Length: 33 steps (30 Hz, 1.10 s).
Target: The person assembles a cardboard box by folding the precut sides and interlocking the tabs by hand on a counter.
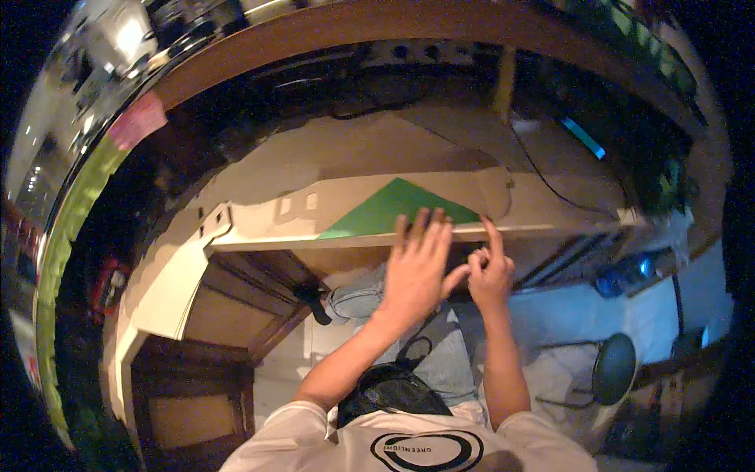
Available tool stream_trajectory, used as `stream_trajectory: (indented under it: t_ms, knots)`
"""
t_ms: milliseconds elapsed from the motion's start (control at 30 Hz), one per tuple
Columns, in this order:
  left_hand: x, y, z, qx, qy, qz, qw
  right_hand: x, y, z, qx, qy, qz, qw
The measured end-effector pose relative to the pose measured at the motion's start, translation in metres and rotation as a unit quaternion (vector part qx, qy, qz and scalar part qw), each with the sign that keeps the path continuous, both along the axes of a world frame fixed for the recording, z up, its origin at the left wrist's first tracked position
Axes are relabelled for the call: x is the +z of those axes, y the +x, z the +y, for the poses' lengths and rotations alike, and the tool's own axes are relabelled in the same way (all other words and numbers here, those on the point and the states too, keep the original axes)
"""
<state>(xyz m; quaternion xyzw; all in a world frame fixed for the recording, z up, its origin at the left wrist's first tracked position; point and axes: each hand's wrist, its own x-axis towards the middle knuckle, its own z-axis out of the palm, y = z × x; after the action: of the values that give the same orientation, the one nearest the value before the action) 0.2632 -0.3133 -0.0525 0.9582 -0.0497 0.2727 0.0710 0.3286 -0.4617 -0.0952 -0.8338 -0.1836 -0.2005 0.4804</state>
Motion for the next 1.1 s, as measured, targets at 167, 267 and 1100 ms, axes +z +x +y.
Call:
stream_trajectory:
  t_ms: [167, 267, 1100]
  knots:
    - [-0.005, -0.019, 0.024, 0.024, -0.036, -0.026, 0.999, 0.004, -0.003, -0.002, -0.004, -0.020, 0.013, 1.000]
    - [-0.007, -0.042, 0.052, 0.074, -0.053, -0.029, 0.995, 0.006, -0.004, 0.001, 0.002, -0.012, -0.021, 1.000]
    - [-0.010, -0.069, 0.084, 0.167, -0.039, -0.052, 0.984, 0.016, -0.018, 0.035, 0.032, -0.121, -0.039, 0.991]
